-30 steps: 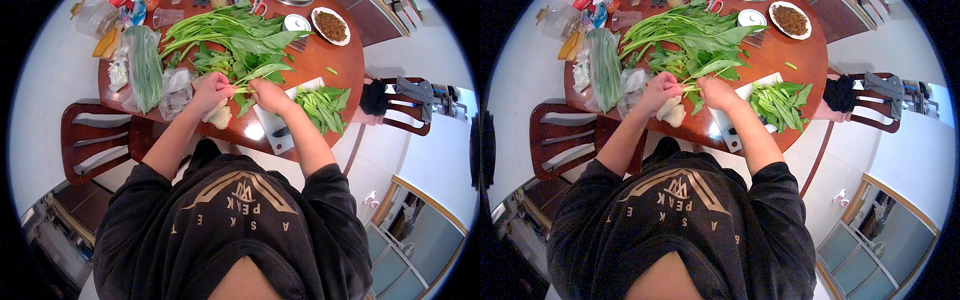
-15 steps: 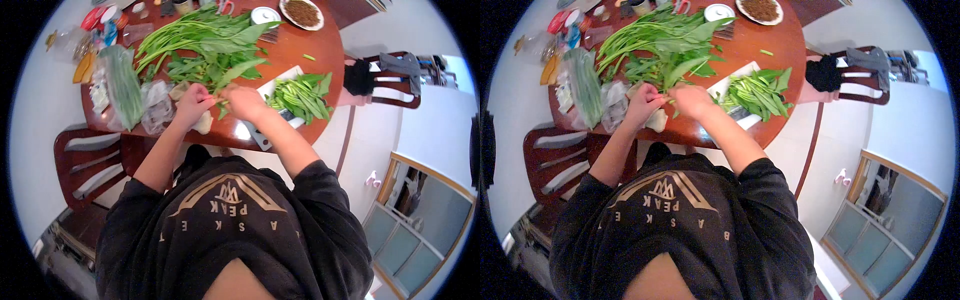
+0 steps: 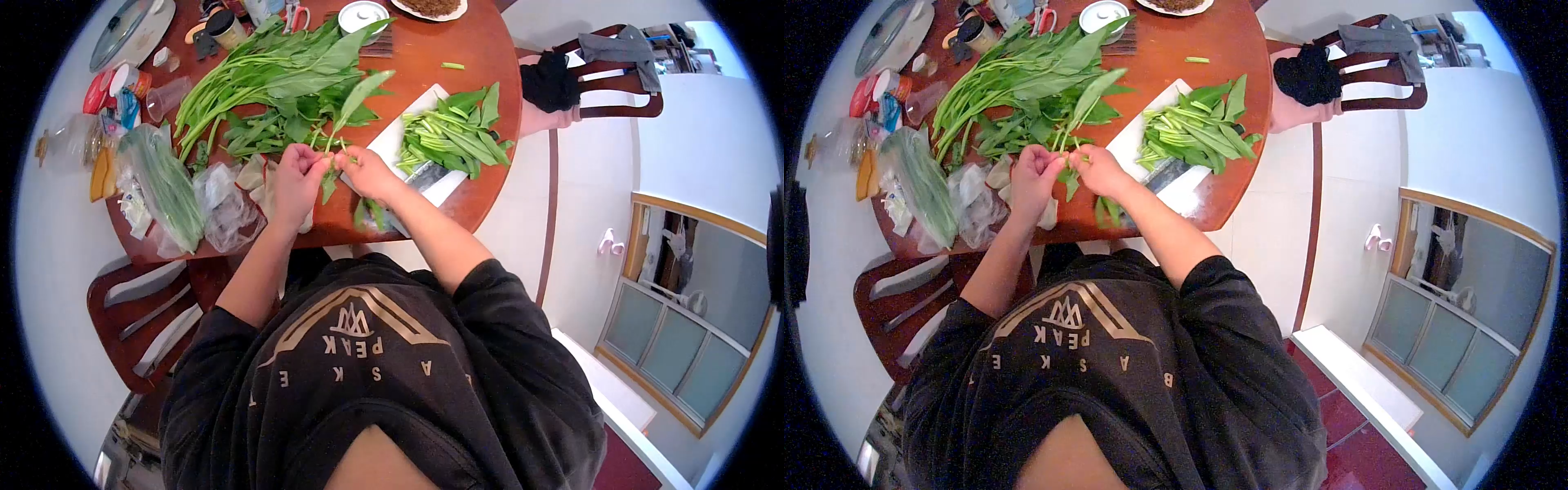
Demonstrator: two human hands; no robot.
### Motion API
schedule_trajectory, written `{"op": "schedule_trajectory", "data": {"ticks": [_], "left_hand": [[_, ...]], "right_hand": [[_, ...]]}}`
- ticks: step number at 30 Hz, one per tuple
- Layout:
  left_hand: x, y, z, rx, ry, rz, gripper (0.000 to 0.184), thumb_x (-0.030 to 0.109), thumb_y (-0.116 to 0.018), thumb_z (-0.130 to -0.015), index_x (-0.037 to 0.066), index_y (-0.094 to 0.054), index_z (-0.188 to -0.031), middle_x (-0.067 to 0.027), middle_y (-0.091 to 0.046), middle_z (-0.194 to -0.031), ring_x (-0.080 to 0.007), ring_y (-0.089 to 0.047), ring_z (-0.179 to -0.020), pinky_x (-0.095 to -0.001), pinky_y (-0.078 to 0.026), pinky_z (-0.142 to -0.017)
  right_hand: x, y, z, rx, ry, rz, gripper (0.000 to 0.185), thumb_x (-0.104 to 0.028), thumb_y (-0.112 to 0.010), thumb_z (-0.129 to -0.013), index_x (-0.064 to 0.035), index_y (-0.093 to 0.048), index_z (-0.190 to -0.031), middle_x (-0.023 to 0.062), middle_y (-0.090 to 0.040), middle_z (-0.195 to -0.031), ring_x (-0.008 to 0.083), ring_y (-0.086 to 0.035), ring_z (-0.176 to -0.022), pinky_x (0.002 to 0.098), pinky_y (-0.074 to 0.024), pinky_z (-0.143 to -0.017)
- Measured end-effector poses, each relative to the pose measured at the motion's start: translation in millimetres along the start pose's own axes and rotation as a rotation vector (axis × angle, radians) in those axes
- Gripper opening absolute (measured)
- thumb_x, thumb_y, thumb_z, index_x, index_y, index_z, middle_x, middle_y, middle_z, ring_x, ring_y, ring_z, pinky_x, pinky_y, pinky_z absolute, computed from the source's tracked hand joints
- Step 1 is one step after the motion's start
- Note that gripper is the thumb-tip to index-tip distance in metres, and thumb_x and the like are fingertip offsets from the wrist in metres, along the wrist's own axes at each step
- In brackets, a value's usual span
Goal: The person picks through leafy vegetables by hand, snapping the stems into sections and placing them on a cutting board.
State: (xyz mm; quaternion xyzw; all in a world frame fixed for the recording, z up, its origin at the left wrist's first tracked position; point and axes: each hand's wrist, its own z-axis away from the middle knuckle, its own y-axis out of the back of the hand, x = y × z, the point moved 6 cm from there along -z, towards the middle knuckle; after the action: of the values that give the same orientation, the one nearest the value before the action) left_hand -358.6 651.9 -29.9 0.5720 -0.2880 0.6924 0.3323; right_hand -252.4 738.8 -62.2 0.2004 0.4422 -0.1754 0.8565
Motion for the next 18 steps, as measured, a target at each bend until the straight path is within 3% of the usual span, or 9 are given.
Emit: {"op": "schedule_trajectory", "data": {"ticks": [1, 4, 6, 8, 10, 12, 16, 18], "left_hand": [[7, -6, -2, 0.006, 0.015, 0.038, 0.019, 0.001, -0.061, -0.082, 0.002, -0.045, -0.093, -0.0093, -0.062, -0.09, -0.0111, -0.061, -0.084, -0.0204, -0.047, -0.071], [10, -9, -7, -0.007, 0.029, 0.087, 0.018, -0.001, -0.06, -0.083, 0.002, -0.045, -0.094, -0.0093, -0.062, -0.092, -0.0113, -0.061, -0.086, -0.0208, -0.047, -0.074], [6, -3, -14, -0.025, 0.005, 0.094, 0.018, -0.002, -0.059, -0.083, 0.002, -0.045, -0.094, -0.0094, -0.061, -0.092, -0.0115, -0.061, -0.086, -0.0211, -0.047, -0.075], [-2, 13, -24, -0.039, -0.039, 0.096, 0.019, -0.002, -0.059, -0.082, 0.002, -0.046, -0.095, -0.0093, -0.061, -0.092, -0.0118, -0.061, -0.086, -0.0215, -0.047, -0.075], [5, 30, -31, -0.053, -0.09, -0.105, 0.019, -0.001, -0.059, -0.081, 0.001, -0.051, -0.098, -0.0079, -0.063, -0.093, -0.0128, -0.06, -0.087, -0.0241, -0.047, -0.077], [2, 51, -46, -0.089, -0.169, -0.341, 0.02, -0.001, -0.06, -0.081, 0.0, -0.055, -0.1, -0.0067, -0.064, -0.093, -0.0132, -0.06, -0.088, -0.025, -0.047, -0.078], [-5, 79, -63, -0.15, -0.294, -0.962, 0.027, 0.003, -0.057, -0.082, 0.006, -0.058, -0.109, -0.0093, -0.065, -0.104, -0.0227, -0.061, -0.096, -0.0346, -0.045, -0.088], [-12, 84, -61, -0.138, -0.258, -1.058, 0.028, 0.005, -0.058, -0.082, 0.006, -0.058, -0.11, -0.01, -0.06, -0.115, -0.0195, -0.052, -0.11, -0.0426, -0.034, -0.098]], "right_hand": [[10, 2, -4, 0.082, 0.003, -0.157, 0.023, -0.025, -0.054, -0.089, -0.0029, -0.059, -0.095, 0.009, -0.063, -0.082, 0.021, -0.059, -0.08, 0.0319, -0.0466, -0.074], [13, 46, -7, 0.151, 0.134, -0.138, 0.028, -0.032, -0.05, -0.093, -0.007, -0.061, -0.09, 0.003, -0.058, -0.087, 0.0144, -0.051, -0.08, 0.0318, -0.0435, -0.073], [-23, 101, 14, 0.207, 0.128, 0.093, 0.027, -0.026, -0.052, -0.09, -0.0041, -0.058, -0.104, 0.0114, -0.062, -0.095, 0.0214, -0.059, -0.089, 0.034, -0.0464, -0.079], [-41, 149, 22, 0.355, 0.266, 0.611, 0.032, -0.032, -0.05, -0.09, -0.0041, -0.057, -0.104, 0.0143, -0.058, -0.105, 0.0271, -0.058, -0.095, 0.0382, -0.0465, -0.081], [-55, 183, 35, 0.417, 0.249, 0.863, 0.036, -0.035, -0.048, -0.09, -0.0027, -0.057, -0.102, 0.0163, -0.056, -0.107, 0.0328, -0.057, -0.095, 0.0419, -0.046, -0.083], [-49, 204, 33, 0.446, 0.22, 0.948, 0.035, -0.035, -0.048, -0.089, -0.0033, -0.057, -0.101, 0.0158, -0.056, -0.106, 0.0332, -0.056, -0.097, 0.0428, -0.0455, -0.084], [-22, 221, 1, 0.424, 0.113, 1.083, 0.033, -0.034, -0.051, -0.088, -0.0049, -0.057, -0.102, 0.0152, -0.055, -0.107, 0.0329, -0.053, -0.102, 0.0433, -0.0449, -0.084], [4, 219, -19, 0.333, -0.023, 1.104, 0.052, -0.047, -0.056, -0.082, -0.0097, -0.051, -0.117, 0.0165, -0.049, -0.121, 0.0313, -0.046, -0.115, 0.041, -0.039, -0.094]]}}
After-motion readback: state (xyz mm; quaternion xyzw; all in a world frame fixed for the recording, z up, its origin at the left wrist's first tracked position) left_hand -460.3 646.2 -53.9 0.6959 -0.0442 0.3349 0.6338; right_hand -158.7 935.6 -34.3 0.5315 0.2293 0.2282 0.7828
